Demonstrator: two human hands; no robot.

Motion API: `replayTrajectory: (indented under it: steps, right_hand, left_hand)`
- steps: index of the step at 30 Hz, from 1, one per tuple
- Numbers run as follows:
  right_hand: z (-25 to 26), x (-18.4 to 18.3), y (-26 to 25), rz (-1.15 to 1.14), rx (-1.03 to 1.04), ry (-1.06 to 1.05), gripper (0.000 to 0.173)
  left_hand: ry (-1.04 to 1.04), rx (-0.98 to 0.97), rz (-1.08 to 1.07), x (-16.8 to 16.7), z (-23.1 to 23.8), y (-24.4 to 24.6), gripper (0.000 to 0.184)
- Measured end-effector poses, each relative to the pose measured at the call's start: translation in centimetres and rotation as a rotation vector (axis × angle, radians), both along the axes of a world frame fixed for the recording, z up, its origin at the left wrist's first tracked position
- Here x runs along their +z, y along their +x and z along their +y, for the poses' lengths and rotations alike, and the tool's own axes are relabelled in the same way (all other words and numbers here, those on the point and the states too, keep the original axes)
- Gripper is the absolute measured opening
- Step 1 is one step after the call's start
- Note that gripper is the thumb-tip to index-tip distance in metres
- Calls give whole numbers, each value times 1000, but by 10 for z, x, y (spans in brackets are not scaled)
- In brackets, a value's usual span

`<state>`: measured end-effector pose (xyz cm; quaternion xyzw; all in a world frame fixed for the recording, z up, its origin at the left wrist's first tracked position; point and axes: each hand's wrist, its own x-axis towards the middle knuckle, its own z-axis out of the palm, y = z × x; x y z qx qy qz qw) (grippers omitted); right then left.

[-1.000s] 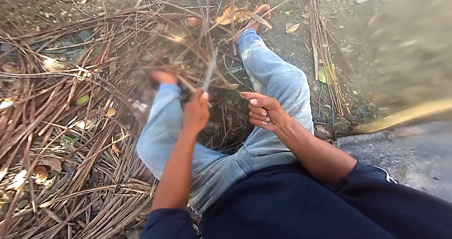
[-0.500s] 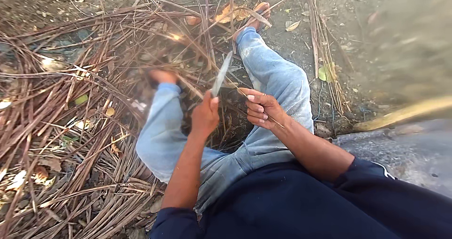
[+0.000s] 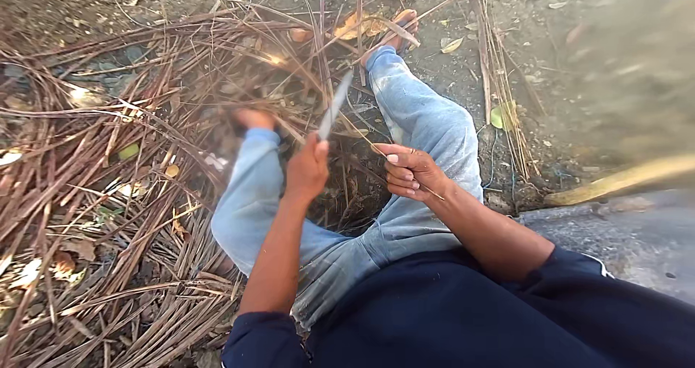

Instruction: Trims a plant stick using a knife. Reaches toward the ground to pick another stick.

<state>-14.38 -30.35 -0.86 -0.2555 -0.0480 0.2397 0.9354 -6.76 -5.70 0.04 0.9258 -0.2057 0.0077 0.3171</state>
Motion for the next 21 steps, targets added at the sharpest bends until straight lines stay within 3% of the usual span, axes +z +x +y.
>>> replayTrajectory:
  steps: [3,8,12,14,18,21]
  right_hand:
    - [-3,-1,-3,5,20,5,39]
    - [-7,-5,-5,5,9,12,40]
    - [-12,-6,-11,-18,20,-29,38]
    - [-16,-7,-14,-27,26,-53,37]
    - [-18,-12,-25,-84,41,-220,36]
    - [-22,-17,-36,-154,38,-364,36]
  left_hand:
    - [-63,67,55,3,2,10,57]
    - [-3,-117,-53,9,-10,-1,55]
    - [-64,44,54,13,8,25,53]
    - [-248,23,211,16,7,26,53]
    - [-860,-175,685,20,4,27,57]
    - [-1120,-265,860,21,3,26,55]
